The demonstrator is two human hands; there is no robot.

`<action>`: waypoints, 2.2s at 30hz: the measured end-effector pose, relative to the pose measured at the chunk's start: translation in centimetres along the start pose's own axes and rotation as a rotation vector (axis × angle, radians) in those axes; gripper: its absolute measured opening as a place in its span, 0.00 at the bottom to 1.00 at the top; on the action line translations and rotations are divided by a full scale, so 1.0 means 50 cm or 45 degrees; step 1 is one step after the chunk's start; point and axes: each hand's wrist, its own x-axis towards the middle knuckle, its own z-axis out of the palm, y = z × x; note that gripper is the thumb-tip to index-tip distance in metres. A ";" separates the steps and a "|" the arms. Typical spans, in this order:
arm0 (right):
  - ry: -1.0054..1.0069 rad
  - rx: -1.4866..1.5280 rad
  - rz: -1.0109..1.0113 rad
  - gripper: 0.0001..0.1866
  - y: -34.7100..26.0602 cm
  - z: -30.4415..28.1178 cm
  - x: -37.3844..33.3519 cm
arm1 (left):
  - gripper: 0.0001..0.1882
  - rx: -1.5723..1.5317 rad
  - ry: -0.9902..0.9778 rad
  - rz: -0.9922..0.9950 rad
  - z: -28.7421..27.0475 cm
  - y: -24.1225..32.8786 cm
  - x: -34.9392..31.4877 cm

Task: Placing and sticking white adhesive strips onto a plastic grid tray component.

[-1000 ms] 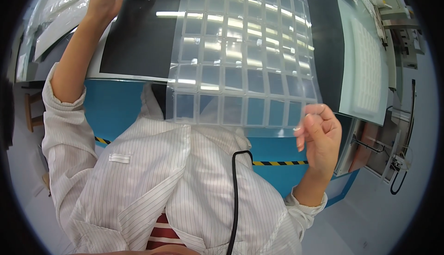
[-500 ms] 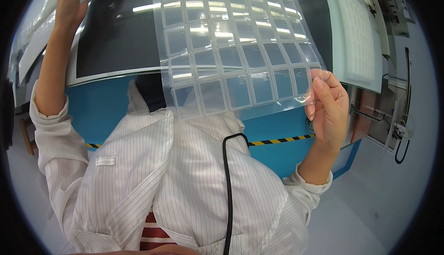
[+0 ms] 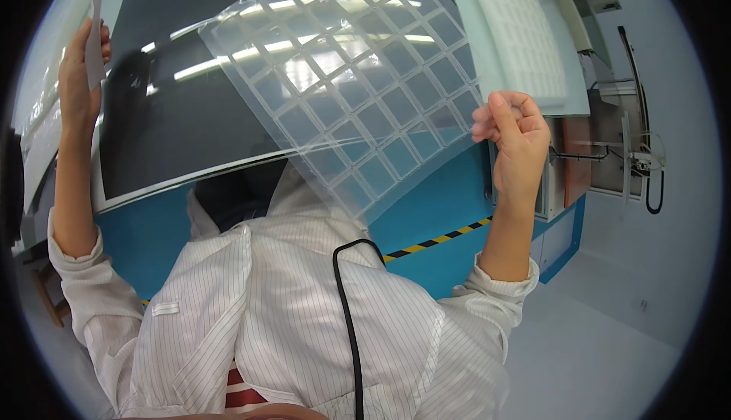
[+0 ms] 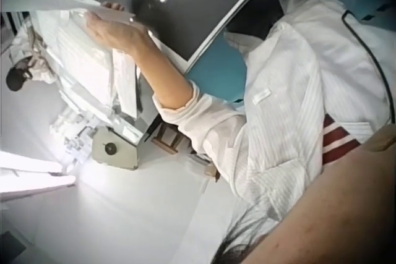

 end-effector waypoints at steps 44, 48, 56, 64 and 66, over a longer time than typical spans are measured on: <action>0.670 -1.827 0.301 0.31 0.199 -0.524 0.390 | 0.18 -0.108 0.136 -0.119 0.068 0.046 -0.024; 0.930 -2.377 0.112 0.15 0.121 -0.361 0.394 | 0.18 -0.115 0.097 -0.059 0.073 0.065 -0.039; 0.109 -1.443 -1.479 0.15 -0.134 0.137 0.381 | 0.15 0.167 0.153 0.148 0.076 0.062 -0.045; -0.858 -0.464 -1.917 0.07 -0.306 0.782 0.075 | 0.10 0.586 0.161 0.484 0.056 0.044 -0.049; -0.992 -0.396 -1.928 0.05 -0.323 0.877 0.045 | 0.06 0.565 0.121 0.724 0.076 0.024 -0.038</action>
